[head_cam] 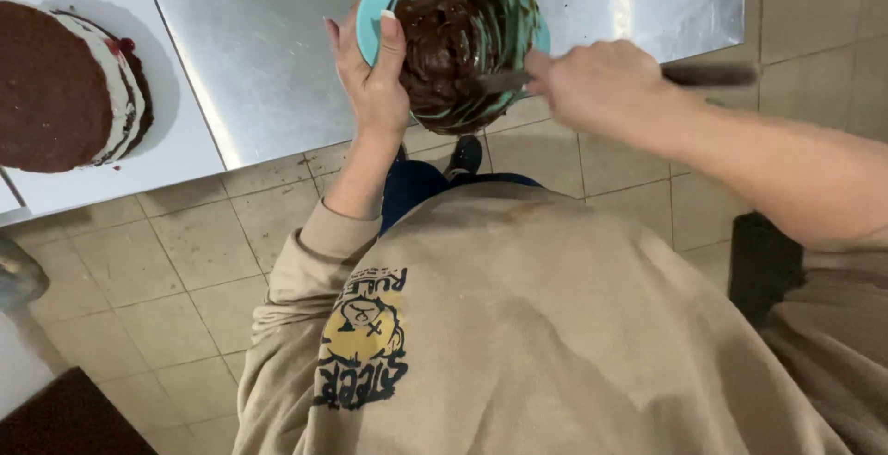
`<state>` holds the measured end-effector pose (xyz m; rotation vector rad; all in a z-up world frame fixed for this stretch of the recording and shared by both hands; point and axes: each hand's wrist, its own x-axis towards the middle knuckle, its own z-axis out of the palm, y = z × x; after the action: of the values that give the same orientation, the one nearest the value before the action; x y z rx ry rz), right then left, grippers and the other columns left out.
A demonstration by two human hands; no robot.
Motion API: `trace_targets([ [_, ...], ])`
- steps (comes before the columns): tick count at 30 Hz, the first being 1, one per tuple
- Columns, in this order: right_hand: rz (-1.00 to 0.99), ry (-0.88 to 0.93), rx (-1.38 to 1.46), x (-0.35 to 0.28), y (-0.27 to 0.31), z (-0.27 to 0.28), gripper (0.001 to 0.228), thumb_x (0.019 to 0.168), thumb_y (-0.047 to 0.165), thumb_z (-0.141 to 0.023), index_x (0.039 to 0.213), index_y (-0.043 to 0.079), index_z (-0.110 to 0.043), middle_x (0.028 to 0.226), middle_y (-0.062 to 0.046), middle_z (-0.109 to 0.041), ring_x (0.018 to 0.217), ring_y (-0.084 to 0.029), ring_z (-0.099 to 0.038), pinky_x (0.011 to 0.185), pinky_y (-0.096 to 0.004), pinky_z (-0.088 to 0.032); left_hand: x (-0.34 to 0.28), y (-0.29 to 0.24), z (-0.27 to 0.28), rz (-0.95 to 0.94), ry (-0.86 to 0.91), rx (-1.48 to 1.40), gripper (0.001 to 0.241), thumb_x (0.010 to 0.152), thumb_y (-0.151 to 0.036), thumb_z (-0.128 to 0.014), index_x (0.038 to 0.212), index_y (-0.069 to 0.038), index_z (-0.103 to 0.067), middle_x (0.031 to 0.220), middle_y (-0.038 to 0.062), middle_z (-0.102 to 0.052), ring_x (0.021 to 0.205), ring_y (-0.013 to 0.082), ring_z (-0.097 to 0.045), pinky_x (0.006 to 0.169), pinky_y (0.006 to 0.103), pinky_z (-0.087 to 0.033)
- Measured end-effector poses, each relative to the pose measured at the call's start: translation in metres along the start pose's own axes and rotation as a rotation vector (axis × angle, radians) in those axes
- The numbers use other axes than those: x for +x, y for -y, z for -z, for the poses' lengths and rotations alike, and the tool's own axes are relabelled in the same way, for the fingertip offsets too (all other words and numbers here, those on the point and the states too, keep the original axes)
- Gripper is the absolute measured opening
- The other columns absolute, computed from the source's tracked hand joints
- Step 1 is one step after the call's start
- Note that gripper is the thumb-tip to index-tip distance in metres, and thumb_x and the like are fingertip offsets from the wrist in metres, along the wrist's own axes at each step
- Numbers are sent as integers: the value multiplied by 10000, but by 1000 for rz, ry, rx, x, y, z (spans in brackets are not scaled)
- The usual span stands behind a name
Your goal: The person wipes the stainless steel worktable with a cloth, moves cake layers on white boards, and stacks a cream-filled cake layer. They then stir chocolate frosting in a bowl with a spatula, add liquid from a bottle, and continue mixing the frosting while checking a phone and a paper order on the counter.
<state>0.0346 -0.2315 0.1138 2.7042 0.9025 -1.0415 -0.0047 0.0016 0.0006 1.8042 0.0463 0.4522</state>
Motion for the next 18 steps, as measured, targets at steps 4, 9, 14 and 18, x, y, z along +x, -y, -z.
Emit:
trace_targets([
  [4, -6, -386, -168, 41, -49, -8, 310, 1086, 384, -585, 1106, 86, -668, 684, -130, -680, 589, -326, -663, 469, -460, -493, 3, -1, -4, -3, 69, -33, 461, 1125, -498, -506, 1403, -165, -664, 1462, 3, -672, 1391, 211, -584, 1314, 564, -5],
  [9, 3, -574, -79, 35, -40, 10, 245, 1089, 325, -611, 1116, 95, -693, 720, -139, -671, 600, -321, -672, 436, -460, -496, 11, -4, -4, 25, 65, -34, 486, 1106, -491, -513, 1365, -119, -688, 1392, 27, -709, 1324, 218, -633, 1319, 544, -113],
  [14, 117, -455, -172, 3, 18, -12, 198, 969, 193, -600, 1033, 8, -571, 672, -141, -689, 558, -323, -698, 466, -438, -528, 12, 5, -9, 142, 9, -5, 457, 1100, -460, -542, 1262, -85, -749, 1055, 37, -759, 1051, 199, -659, 1308, 473, -233],
  [18, 225, -189, -133, -34, 34, -13, 253, 886, 88, -576, 1095, -41, -518, 646, -137, -700, 528, -292, -701, 449, -420, -529, 9, -5, -7, 54, -1, -83, 449, 1111, -476, -542, 1380, -146, -684, 1281, 28, -737, 1239, 205, -620, 1274, 524, -103],
])
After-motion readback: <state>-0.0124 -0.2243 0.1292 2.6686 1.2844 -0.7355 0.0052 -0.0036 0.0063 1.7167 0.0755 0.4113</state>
